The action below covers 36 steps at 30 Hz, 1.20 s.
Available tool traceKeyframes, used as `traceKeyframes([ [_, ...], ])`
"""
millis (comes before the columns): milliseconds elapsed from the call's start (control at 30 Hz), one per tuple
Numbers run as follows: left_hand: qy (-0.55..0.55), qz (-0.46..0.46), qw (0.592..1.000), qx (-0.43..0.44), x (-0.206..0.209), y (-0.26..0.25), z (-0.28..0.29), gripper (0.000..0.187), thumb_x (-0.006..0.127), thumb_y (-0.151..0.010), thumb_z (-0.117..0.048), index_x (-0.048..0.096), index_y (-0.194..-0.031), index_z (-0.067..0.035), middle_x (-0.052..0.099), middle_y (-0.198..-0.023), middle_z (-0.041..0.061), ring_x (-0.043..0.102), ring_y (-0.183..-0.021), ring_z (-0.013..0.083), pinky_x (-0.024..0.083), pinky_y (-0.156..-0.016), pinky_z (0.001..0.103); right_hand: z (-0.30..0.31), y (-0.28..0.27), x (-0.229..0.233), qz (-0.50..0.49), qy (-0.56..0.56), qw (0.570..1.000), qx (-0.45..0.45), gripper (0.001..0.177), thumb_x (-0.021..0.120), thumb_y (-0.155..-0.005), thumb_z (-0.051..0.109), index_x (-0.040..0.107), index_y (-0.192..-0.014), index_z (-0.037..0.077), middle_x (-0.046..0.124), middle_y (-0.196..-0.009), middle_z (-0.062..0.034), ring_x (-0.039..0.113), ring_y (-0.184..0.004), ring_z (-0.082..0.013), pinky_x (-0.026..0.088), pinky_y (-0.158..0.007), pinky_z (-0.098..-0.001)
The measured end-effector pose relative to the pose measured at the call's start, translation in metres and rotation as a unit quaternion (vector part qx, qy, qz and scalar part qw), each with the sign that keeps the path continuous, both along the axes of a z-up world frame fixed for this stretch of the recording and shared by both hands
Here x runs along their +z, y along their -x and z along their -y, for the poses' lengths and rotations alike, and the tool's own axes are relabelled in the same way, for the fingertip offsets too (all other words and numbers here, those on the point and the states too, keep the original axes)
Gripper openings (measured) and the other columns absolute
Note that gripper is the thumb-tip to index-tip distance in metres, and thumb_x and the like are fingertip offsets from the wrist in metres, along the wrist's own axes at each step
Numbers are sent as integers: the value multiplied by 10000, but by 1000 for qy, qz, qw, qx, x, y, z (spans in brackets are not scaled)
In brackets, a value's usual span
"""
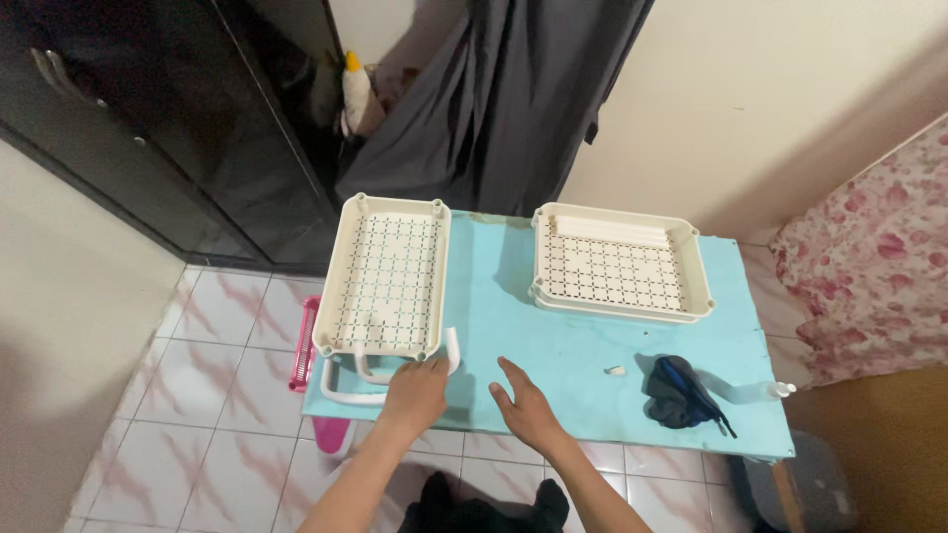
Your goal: The person wipes white plastic tray components with a dark cloth and assembles them into two trays on a light blue table. The person handles straight and curved white plastic pieces, places them into the tray frames, and wipes the assembled trays.
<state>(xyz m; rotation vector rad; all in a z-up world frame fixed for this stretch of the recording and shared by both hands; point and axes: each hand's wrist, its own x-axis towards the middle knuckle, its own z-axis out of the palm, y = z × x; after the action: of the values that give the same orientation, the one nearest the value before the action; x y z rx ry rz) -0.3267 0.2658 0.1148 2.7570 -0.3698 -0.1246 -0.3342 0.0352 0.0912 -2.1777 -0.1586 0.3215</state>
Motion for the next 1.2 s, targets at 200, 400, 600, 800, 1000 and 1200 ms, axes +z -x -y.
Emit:
traceKeyframes([
  [200,223,-79,971,16,56,-16,76,185,568,-976,-131,633,-1112,-23,705,-1099,159,644,-1008,409,502,-808,513,40,2,30,-7,-56,998,-23,601,621,-968,331,451,-1486,78,578,-1456,-157,596,-1311,-311,505,-1061,-409],
  [400,478,-190,858,20,54,-32,159,321,528,-1032,-163,585,-1321,-34,752,-1236,102,712,-1150,202,548,-943,339,109,5,41,47,-37,998,-32,628,777,-868,262,513,-1413,95,663,-1337,-126,679,-1168,-286,558,-947,-409],
  [600,640,-282,713,53,25,-47,230,376,488,-1015,-158,512,-1371,-39,690,-1298,66,689,-1153,183,581,-983,347,168,6,39,5,-54,994,-95,403,749,-885,149,644,-1267,75,787,-952,-103,749,-795,-221,597,-740,-347],
  [800,525,-221,816,96,-6,-43,294,360,545,-1038,-239,616,-1303,-6,769,-1178,111,715,-1026,181,554,-921,325,222,-6,21,80,-82,990,-79,328,761,-893,152,685,-1189,33,776,-833,-93,716,-664,-154,577,-629,-324],
  [1000,575,-267,755,165,-17,-52,306,397,508,-1035,-275,576,-1369,-73,719,-1054,59,690,-900,145,580,-778,326,293,-29,-7,104,215,955,-179,419,753,-872,375,676,-1206,134,737,-1097,-99,682,-943,-317,558,-793,-458],
  [1200,615,-277,721,159,3,-44,301,412,479,-1039,-300,586,-1374,-85,630,-900,47,637,-762,144,599,-670,334,327,-24,-78,46,397,913,-80,802,755,-808,416,447,-1537,293,493,-1432,-201,551,-1190,-459,515,-874,-572],
])
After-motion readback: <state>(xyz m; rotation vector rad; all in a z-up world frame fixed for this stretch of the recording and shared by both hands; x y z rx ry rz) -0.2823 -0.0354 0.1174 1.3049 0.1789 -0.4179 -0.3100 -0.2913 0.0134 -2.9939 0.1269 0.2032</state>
